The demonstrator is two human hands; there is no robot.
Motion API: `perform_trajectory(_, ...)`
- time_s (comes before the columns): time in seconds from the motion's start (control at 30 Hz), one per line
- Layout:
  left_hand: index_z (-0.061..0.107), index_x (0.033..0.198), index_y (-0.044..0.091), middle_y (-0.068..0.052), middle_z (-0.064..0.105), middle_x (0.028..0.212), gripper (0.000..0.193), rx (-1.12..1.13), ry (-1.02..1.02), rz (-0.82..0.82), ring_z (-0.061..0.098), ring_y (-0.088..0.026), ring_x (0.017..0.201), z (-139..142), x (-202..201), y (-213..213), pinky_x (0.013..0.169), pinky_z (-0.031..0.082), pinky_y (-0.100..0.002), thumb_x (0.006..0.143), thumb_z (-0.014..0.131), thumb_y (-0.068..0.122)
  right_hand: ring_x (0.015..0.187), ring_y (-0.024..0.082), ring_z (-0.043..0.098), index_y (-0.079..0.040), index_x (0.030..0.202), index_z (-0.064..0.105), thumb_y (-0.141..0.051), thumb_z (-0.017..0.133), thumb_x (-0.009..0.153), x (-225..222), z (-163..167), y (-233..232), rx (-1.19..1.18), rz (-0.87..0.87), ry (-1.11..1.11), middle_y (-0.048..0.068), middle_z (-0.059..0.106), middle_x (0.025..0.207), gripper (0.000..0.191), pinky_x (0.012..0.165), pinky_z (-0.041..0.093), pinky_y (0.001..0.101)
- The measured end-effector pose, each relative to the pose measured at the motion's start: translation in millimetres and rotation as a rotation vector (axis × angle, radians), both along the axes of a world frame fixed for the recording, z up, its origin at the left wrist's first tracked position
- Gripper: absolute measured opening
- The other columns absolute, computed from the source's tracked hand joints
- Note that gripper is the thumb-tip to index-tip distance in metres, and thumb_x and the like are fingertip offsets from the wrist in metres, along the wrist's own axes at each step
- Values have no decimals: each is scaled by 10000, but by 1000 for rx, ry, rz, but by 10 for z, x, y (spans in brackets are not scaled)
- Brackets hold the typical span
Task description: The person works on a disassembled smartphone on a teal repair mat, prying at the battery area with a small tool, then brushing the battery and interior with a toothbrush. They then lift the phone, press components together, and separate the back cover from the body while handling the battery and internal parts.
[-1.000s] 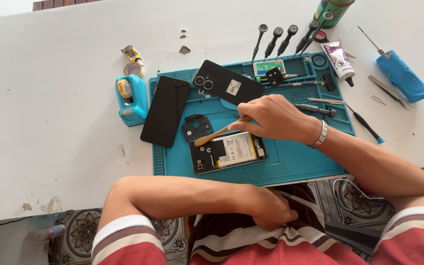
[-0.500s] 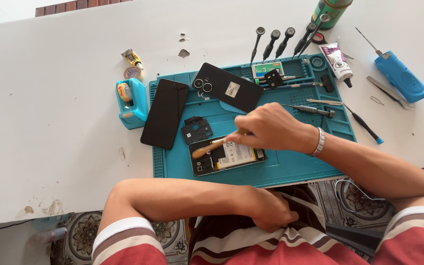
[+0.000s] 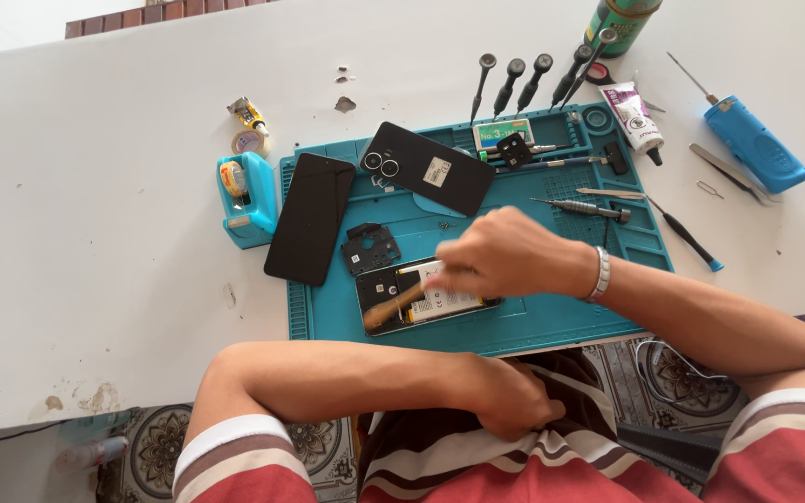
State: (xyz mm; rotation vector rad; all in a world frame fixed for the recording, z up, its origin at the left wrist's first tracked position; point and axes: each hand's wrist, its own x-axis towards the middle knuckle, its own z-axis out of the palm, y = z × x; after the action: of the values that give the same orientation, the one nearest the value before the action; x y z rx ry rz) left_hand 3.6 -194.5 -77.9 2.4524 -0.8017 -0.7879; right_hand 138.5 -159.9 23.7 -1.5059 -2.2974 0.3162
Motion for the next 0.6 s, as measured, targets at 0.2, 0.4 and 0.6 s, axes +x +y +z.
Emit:
perform_trajectory(0.2,579,1201,-13,-266,725,966,360,-7,35,12,707,-421,956,24,14,4,856,545,-508,893,542,168,303,154,513,-112,589,600,-507,641,950,33,-3,43,-37,-60,-37,21,565,422,536,330,340,309)
perform_trajectory(0.4,582,1207,-7,-270,720,1009,355,14,42,-5,699,-427,986,83,5,21,889,537,-509,897,538,159,317,154,509,-121,605,603,-479,642,954,71,5,43,31,-81,11,23,561,432,502,342,327,315)
perform_trajectory(0.6,588,1209,4,-260,721,1021,342,35,74,19,703,-424,992,114,-7,20,886,537,-515,929,517,188,331,195,491,-121,602,637,-487,677,938,-30,-49,1,22,62,25,46,545,425,498,362,351,328)
